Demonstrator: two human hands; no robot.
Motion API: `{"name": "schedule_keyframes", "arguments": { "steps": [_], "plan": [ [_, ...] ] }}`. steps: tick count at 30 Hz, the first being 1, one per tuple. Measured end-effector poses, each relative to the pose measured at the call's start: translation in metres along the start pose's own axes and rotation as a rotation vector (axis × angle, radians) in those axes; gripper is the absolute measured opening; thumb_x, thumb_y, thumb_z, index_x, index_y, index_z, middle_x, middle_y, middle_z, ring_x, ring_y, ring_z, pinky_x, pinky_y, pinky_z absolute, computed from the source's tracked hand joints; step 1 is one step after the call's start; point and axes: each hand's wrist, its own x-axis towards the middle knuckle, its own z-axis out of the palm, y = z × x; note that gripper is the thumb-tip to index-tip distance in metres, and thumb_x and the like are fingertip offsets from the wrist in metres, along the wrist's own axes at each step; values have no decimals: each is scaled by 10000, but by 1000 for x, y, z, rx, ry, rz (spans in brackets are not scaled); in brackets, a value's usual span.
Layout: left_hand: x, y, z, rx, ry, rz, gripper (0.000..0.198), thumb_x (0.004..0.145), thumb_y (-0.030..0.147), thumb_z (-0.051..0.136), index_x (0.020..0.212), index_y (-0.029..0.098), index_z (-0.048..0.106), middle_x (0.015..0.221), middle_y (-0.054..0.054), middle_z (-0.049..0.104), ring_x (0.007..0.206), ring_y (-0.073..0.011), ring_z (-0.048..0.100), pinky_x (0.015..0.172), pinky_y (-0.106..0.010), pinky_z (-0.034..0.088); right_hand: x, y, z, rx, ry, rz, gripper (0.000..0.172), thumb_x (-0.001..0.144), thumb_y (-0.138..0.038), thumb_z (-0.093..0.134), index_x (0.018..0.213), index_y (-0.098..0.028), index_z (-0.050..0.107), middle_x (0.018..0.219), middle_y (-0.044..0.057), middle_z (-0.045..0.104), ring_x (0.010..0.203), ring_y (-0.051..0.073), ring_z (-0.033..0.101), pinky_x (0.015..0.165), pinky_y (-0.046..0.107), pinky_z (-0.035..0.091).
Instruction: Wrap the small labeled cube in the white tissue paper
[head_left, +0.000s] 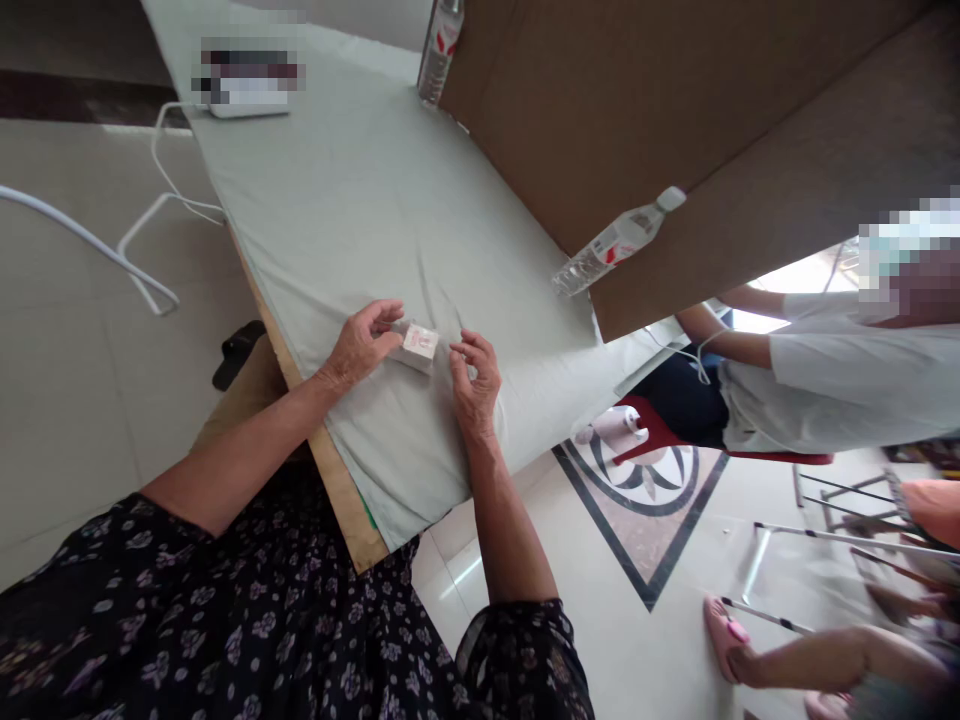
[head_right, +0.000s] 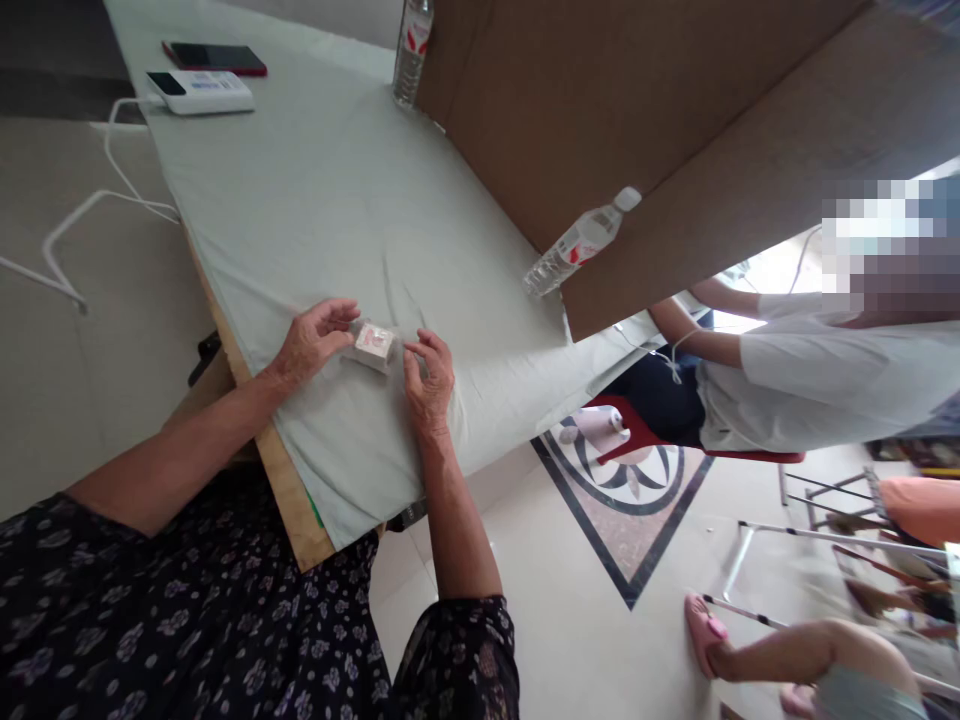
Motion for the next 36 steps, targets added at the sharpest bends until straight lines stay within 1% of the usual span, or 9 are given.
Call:
{"name": "schedule_keyframes", "arguments": {
  "steps": [4, 11, 13, 18, 23, 25, 28, 33, 36],
  "plan": [
    [-1, -1, 1, 41, -19, 25, 533, 708, 241, 681, 1232, 145, 701, 1230, -134, 770, 1184, -298, 721, 1087, -479, 581, -2, -8, 1, -2, -12, -88, 177, 1006, -352, 624, 1055, -259, 767, 1310, 120, 704, 1257, 246, 672, 1083, 483, 550],
    [-5, -4, 4, 146, -54, 83, 541, 752, 224, 677, 1287, 144, 683, 1272, -149, 747, 1187, -283, 719, 1122, -474, 563, 7, -18, 1, -185, -141, -121, 187, 1028, -345, 607, 1070, -288, 780, 1366, 100, 687, 1278, 270, 640, 1055, 506, 536],
    [-5, -4, 4, 150, -65, 86, 539, 767, 228, 673, 1300, 147, 676, 1264, -147, 747, 1184, -280, 719, 1118, -474, 565, 17, -22, -3, -284, -201, -175, 184, 1036, -335, 608, 1074, -300, 785, 1353, 86, 703, 1260, 269, 639, 1050, 500, 515],
    [-7, -4, 4, 165, -67, 83, 507, 796, 249, 674, 1294, 154, 677, 1242, -145, 751, 1162, -279, 721, 1103, -479, 570, 46, -39, -15, -517, -423, -373, 153, 1030, -281, 632, 1021, -294, 785, 1349, 67, 735, 1230, 280, 628, 1021, 478, 452],
    [-8, -1, 6, 180, -56, 84, 500, 802, 266, 669, 1289, 154, 682, 1241, -141, 751, 1143, -265, 724, 1086, -451, 577, 58, -48, -12, -594, -516, -503, 243, 1065, -210, 527, 960, -250, 742, 1330, 71, 751, 1235, 256, 619, 1045, 448, 413],
    [-9, 0, 7, 193, -50, 89, 501, 799, 261, 654, 1284, 139, 683, 1232, -147, 752, 1124, -262, 726, 1077, -450, 580, 61, -46, -9, -582, -529, -500, 245, 1066, -215, 509, 944, -239, 719, 1309, 76, 758, 1220, 253, 627, 1042, 440, 413],
    [-9, 2, 7, 201, -59, 98, 507, 777, 231, 639, 1273, 142, 683, 1206, -136, 754, 1086, -249, 728, 1062, -438, 583, 72, -40, -7, -564, -504, -438, 205, 1044, -220, 506, 956, -226, 691, 1320, 100, 746, 1193, 263, 641, 1018, 441, 428],
    [-11, 7, 9, 130, -70, 105, 514, 725, 219, 657, 1238, 186, 648, 1195, -108, 730, 1064, -233, 706, 1018, -419, 578, 109, -29, -3, -557, -465, -341, 209, 1050, -229, 445, 992, -221, 646, 1490, 148, 630, 1272, 279, 618, 1034, 464, 439],
    [-13, 10, 10, 54, -115, 90, 442, 716, 272, 675, 1144, 194, 598, 1105, -86, 708, 1015, -218, 686, 962, -393, 566, 128, -24, 2, -534, -456, -300, 235, 1077, -275, 413, 1007, -218, 629, 1519, 161, 598, 1341, 289, 582, 1060, 478, 449]
  ]
}}
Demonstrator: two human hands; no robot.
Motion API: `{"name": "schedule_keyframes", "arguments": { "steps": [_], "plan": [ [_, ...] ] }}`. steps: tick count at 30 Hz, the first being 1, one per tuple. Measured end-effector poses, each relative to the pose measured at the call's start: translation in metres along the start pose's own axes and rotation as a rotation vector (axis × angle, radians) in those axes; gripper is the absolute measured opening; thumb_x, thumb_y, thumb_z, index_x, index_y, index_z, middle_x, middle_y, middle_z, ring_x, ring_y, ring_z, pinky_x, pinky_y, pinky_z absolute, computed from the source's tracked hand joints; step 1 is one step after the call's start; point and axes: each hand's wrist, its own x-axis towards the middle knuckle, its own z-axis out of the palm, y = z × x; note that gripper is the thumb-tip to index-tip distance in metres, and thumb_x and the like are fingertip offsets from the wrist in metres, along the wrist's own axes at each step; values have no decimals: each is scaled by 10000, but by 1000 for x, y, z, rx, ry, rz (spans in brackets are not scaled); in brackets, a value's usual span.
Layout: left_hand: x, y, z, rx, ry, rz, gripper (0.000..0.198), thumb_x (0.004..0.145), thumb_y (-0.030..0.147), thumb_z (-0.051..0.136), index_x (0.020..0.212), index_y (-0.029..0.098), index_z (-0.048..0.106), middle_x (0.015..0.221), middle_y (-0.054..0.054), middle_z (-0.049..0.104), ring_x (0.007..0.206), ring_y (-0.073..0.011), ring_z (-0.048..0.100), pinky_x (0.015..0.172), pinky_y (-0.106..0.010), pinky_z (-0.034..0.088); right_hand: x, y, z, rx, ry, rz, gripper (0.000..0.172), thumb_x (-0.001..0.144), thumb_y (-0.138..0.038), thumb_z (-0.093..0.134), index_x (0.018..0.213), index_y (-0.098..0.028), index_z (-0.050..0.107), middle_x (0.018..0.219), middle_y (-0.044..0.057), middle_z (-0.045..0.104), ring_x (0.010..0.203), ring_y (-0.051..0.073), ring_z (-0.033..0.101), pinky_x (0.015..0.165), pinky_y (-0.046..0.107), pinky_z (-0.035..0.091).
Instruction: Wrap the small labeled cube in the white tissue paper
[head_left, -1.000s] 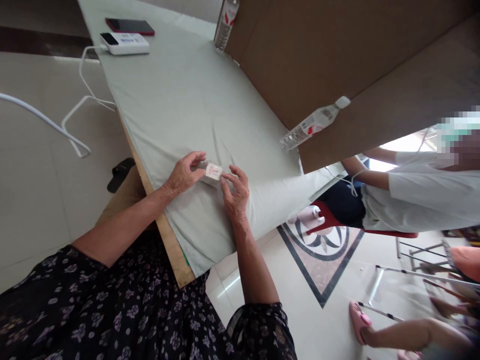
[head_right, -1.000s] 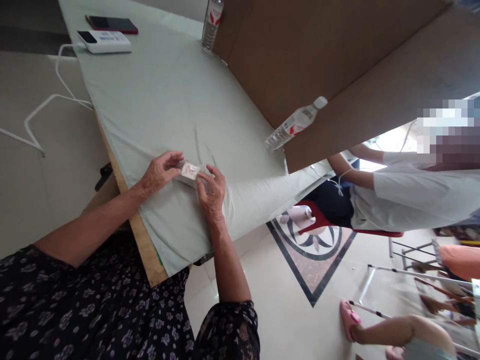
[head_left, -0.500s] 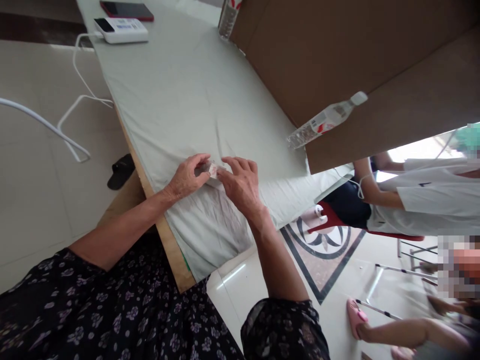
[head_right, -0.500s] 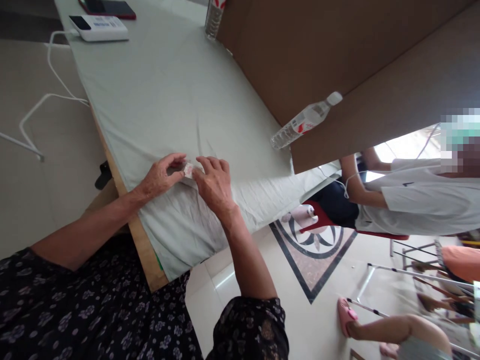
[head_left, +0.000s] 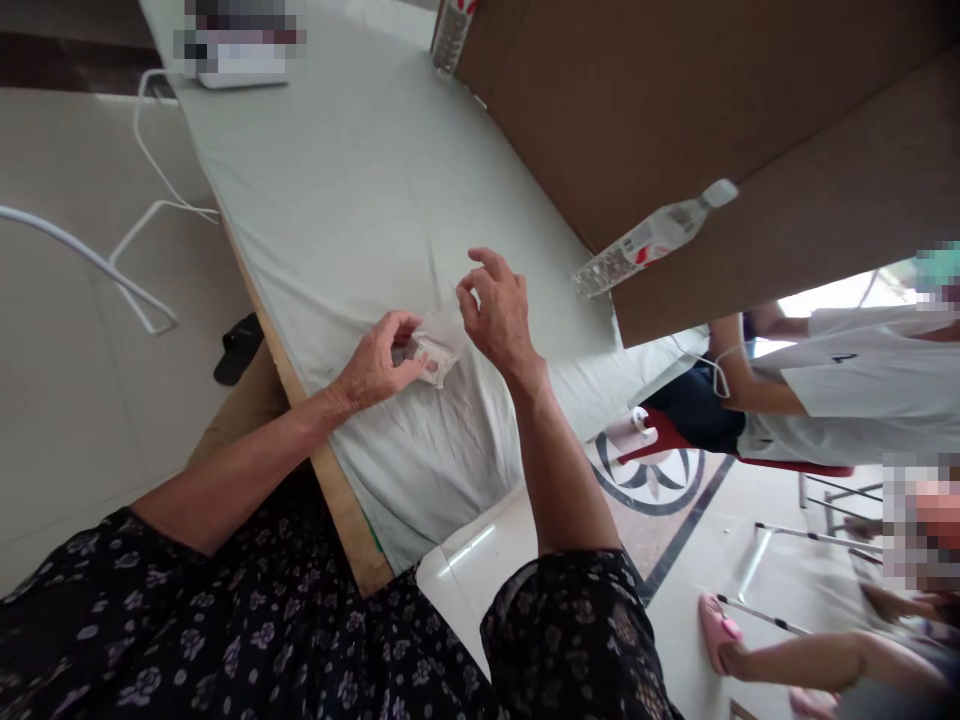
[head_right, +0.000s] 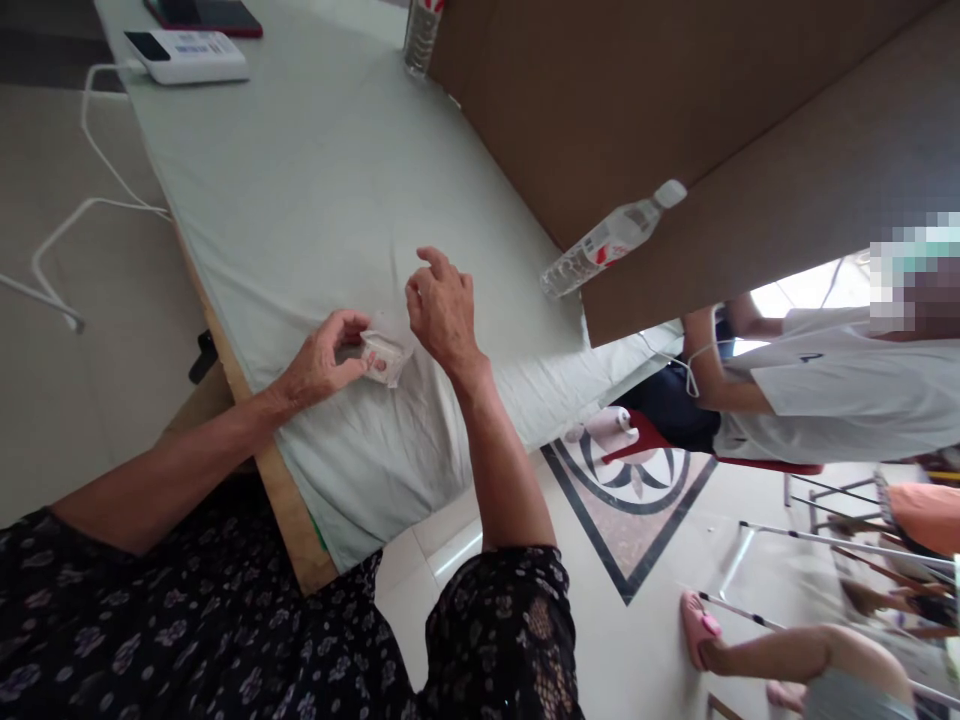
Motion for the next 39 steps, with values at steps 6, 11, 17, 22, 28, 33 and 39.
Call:
{"name": "schedule_keyframes", "arguments": {
  "steps": [6, 11, 17, 22, 28, 33, 39],
  "plan": [
    [0, 2, -4, -21, -112, -68, 386, 729, 368, 692, 1061, 208, 578, 962, -25, 623, 814, -166, 569, 768, -316, 495, 27, 18, 11, 68, 67, 67, 337, 1113, -393, 350, 1103, -217, 637, 1540, 163, 555, 1410, 302, 534, 1156, 544, 423],
    [3, 6, -9, -87, -186, -148, 559, 807, 525, 690, 1240, 173, 665, 959, -45, 664, 839, -202, 609, 760, -330, 502, 44, 45, 23, 153, 198, 164, 337, 1099, -449, 395, 1084, -231, 652, 1456, 138, 607, 1368, 278, 558, 1160, 535, 441],
    [5, 6, -9, -187, -139, -229, 683, 794, 518, 721, 1341, 110, 684, 1090, -115, 751, 966, -266, 715, 849, -384, 580, -5, 21, 6, 376, 308, 404, 324, 1048, -493, 461, 977, -230, 637, 970, 43, 720, 846, 177, 661, 846, 347, 540],
    [6, -2, -8, -326, -98, -238, 653, 802, 507, 701, 1352, 156, 686, 1225, -125, 767, 1088, -298, 739, 909, -403, 604, -47, -33, 1, 323, 31, 418, 354, 927, -588, 655, 893, -237, 622, 819, 2, 686, 745, 160, 606, 739, 304, 462],
    [6, -5, -9, -339, -62, -232, 680, 786, 520, 712, 1335, 120, 684, 1148, -146, 774, 1048, -296, 742, 918, -422, 592, -47, -40, 15, 191, -14, 488, 122, 884, -258, 572, 768, -233, 601, 791, 30, 696, 723, 182, 584, 736, 330, 435],
    [6, -4, -9, 26, 18, -66, 558, 812, 512, 701, 1249, 165, 696, 1232, -136, 733, 1122, -280, 697, 979, -425, 571, -66, -20, 18, 688, 163, 672, 197, 862, -366, 532, 716, -239, 566, 651, -17, 599, 637, 154, 545, 659, 296, 443],
    [8, -10, -9, 358, 125, 101, 209, 749, 372, 750, 867, 219, 670, 1214, -125, 720, 1207, -300, 655, 1106, -481, 509, -90, -21, 24, 880, 170, 750, 285, 877, -478, 523, 731, -236, 562, 639, -25, 591, 621, 137, 531, 646, 279, 436]
  ]
}}
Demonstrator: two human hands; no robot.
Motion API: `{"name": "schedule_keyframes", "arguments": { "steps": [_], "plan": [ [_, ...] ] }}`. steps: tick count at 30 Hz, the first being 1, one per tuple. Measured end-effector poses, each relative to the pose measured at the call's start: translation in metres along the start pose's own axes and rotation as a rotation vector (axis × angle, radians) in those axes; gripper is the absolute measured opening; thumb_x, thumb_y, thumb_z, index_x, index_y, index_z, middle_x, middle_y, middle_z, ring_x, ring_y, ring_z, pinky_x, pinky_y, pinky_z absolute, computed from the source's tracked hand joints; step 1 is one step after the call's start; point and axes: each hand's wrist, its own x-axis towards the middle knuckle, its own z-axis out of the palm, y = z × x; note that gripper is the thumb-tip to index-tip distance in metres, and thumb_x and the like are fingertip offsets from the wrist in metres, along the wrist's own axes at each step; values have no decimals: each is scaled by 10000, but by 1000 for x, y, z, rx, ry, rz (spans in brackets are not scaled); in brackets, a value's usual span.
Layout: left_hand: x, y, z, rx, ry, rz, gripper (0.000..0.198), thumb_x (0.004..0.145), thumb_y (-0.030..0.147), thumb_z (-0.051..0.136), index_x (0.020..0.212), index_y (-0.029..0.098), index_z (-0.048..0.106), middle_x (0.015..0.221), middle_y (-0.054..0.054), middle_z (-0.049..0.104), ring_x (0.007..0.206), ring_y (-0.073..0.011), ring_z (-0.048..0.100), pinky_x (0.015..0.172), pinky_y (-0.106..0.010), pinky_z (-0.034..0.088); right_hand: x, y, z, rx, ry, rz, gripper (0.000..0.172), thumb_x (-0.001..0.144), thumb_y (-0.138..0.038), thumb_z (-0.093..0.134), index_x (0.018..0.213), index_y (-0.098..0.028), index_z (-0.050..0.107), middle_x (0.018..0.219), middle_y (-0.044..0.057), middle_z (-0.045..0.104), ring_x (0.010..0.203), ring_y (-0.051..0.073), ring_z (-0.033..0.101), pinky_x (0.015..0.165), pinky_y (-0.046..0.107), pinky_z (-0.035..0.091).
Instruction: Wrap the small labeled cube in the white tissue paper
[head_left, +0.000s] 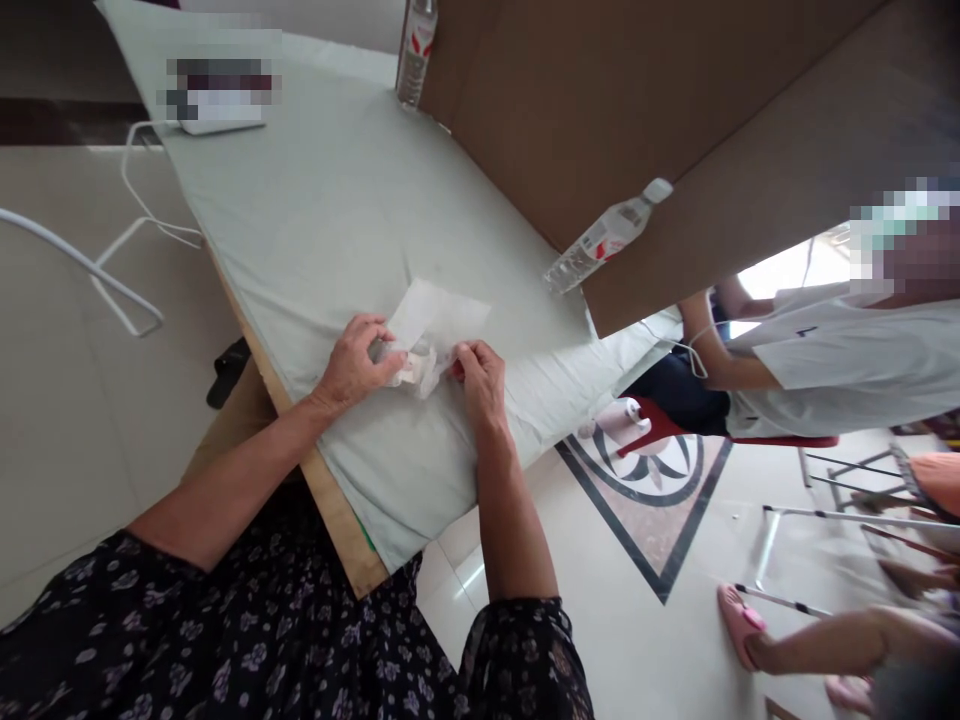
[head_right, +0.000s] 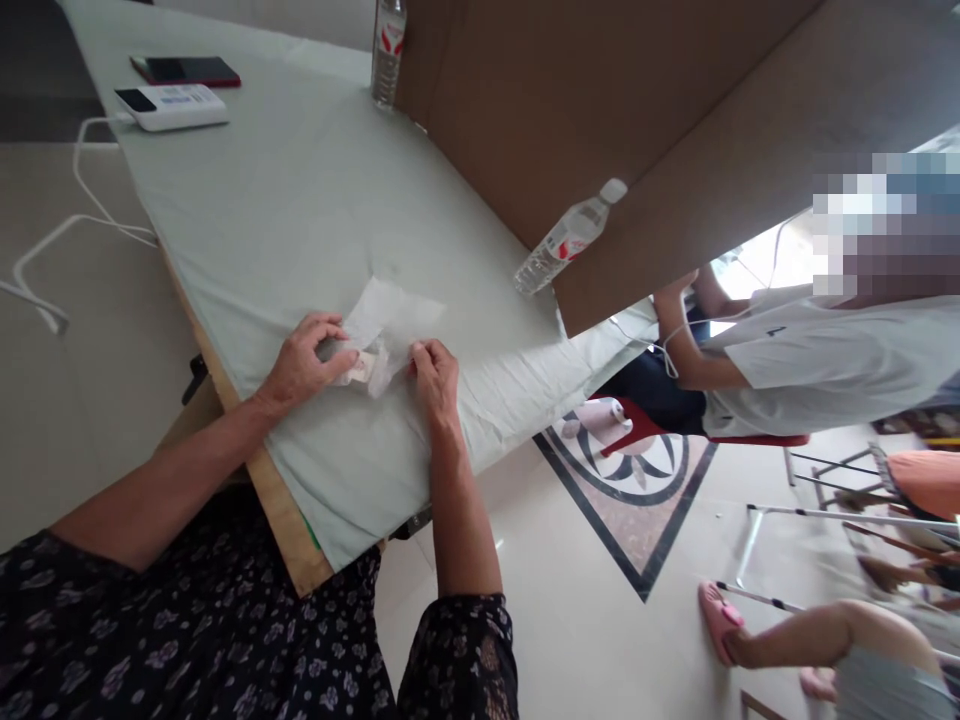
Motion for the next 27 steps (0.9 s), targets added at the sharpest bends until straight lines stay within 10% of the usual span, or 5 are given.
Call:
{"name": "schedule_keyframes", "arguments": {
  "steps": [12, 18, 23, 27],
  "plan": [
    [19, -20, -4, 218, 317, -134, 140, 730, 207, 632, 668, 255, 516, 841, -56, 686, 965, -293, 643, 1059, -537, 472, 45, -1, -12, -204, 178, -40, 132, 838, -309, 546, 754, -221, 597, 722, 6, 645, 689, 164, 580, 737, 314, 476],
    [13, -12, -9, 208, 339, -109, 171, 727, 168, 602, 869, 255, 566, 945, -61, 687, 977, -284, 622, 1037, -504, 475, 9, -5, -16, -262, 327, -318, 228, 928, -374, 533, 985, -211, 681, 923, 69, 743, 853, 210, 677, 855, 379, 533],
    [-6, 17, -10, 196, 152, 185, 188, 797, 277, 644, 983, 257, 631, 1003, -68, 726, 1088, -319, 652, 1114, -531, 427, -6, -6, -8, -449, 189, -546, 295, 998, -473, 579, 1096, -245, 739, 1179, 108, 784, 1159, 269, 695, 1056, 470, 508],
    [-11, 26, -2, 197, 10, 289, 385, 855, 390, 641, 1212, 246, 668, 1299, -98, 737, 1363, -359, 569, 1201, -545, 335, 8, 1, 1, -570, 76, -445, 476, 948, -540, 665, 1274, -194, 701, 1287, 167, 765, 1202, 322, 688, 1058, 518, 509]
  ]
}}
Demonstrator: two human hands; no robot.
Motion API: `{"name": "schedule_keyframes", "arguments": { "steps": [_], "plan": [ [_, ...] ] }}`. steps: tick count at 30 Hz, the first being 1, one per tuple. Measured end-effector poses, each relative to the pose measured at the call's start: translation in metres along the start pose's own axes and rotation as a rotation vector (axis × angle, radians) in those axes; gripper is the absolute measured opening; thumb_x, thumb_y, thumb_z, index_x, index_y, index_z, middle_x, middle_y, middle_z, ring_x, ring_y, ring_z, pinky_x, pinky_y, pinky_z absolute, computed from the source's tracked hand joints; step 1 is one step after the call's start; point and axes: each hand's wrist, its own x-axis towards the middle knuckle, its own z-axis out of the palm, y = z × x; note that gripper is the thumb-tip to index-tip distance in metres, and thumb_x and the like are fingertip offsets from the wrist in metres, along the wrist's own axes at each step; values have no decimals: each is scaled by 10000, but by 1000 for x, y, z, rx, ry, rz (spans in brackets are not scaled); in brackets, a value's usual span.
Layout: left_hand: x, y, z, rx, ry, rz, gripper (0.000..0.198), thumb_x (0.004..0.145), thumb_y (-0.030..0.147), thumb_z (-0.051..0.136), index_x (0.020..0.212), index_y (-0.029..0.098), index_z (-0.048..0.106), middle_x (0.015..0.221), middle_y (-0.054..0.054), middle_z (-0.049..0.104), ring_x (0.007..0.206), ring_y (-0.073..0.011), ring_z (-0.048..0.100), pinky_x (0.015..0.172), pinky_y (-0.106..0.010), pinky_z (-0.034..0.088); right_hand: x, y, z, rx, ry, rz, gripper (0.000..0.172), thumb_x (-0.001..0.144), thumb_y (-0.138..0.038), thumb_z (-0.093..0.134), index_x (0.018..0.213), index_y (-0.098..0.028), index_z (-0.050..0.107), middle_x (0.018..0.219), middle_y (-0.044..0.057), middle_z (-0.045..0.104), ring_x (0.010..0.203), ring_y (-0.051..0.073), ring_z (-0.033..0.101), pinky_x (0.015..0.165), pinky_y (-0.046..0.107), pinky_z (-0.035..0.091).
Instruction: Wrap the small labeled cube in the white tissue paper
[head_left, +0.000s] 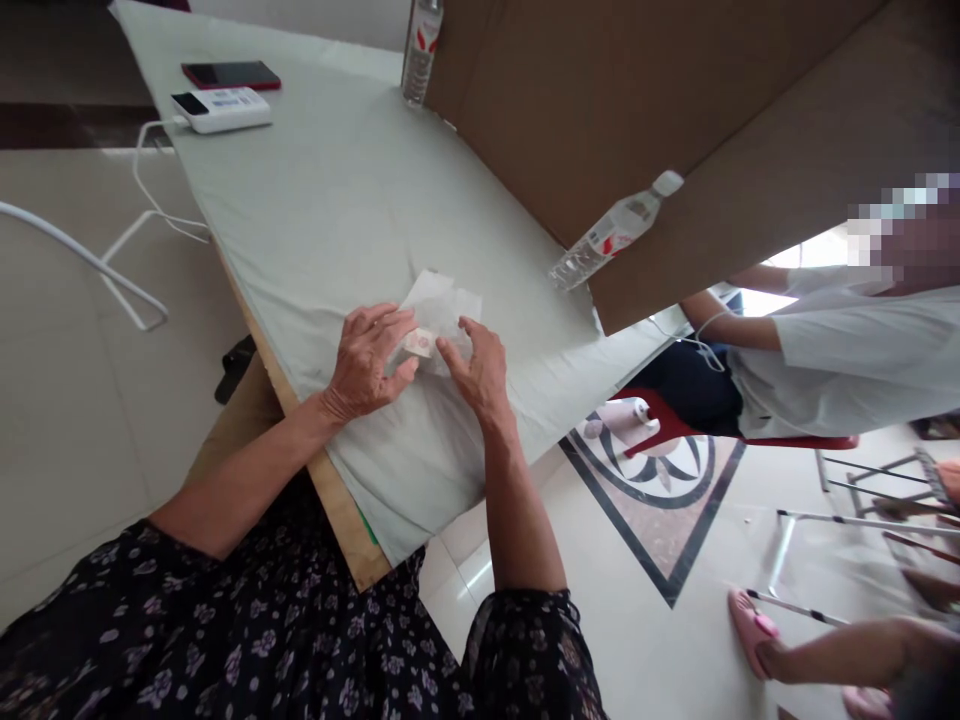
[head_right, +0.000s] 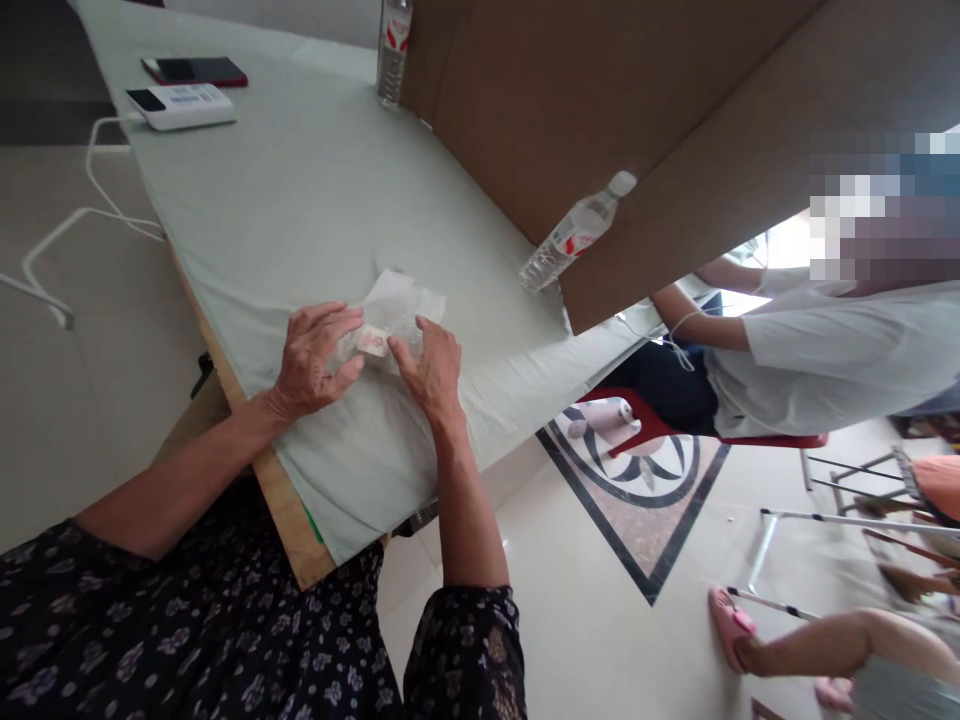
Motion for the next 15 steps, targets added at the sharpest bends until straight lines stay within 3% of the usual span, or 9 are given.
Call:
{"name": "schedule_keyframes", "arguments": {
  "steps": [3, 6, 8, 11, 15],
  "plan": [
    [4, -11, 3, 12, 5, -111, 424, 924, 455, 574, 1262, 219, 675, 1333, -123, 727, 1390, -364, 545, 1194, -538, 331, 1, -1, 1, 69, -82, -1, 354, 972, -426, 633, 1232, -203, 724, 1180, 130, 802, 1080, 276, 731, 1011, 466, 535],
    [7, -24, 2, -4, 79, -254, 412, 970, 485, 520, 1213, 210, 709, 1188, -122, 760, 1220, -336, 623, 1113, -507, 405, -9, -8, -10, 183, -42, -106, 234, 978, -267, 559, 1085, -253, 767, 1092, 64, 817, 1046, 228, 735, 1002, 422, 534],
    [8, -28, -1, -32, 109, -290, 363, 986, 490, 512, 1097, 230, 740, 1063, -89, 766, 1119, -305, 645, 1086, -480, 424, -20, -15, -20, 218, -74, -221, 251, 944, -183, 548, 977, -276, 779, 1058, 32, 820, 1091, 218, 727, 1047, 433, 513],
    [9, -27, -5, -81, 111, -317, 396, 1003, 504, 493, 805, 247, 720, 856, -51, 737, 992, -272, 653, 1065, -456, 434, -40, -20, -36, 200, -246, -354, 291, 884, -104, 554, 918, -278, 784, 1059, 11, 827, 1215, 231, 704, 1101, 473, 480],
    [10, -29, -8, -101, 65, -361, 409, 932, 437, 566, 572, 244, 559, 747, -39, 706, 909, -255, 651, 1018, -449, 463, -63, -21, -53, 141, -446, -359, 199, 859, -146, 650, 937, -258, 794, 1064, 24, 838, 1308, 303, 668, 1111, 542, 451]
  ]
}}
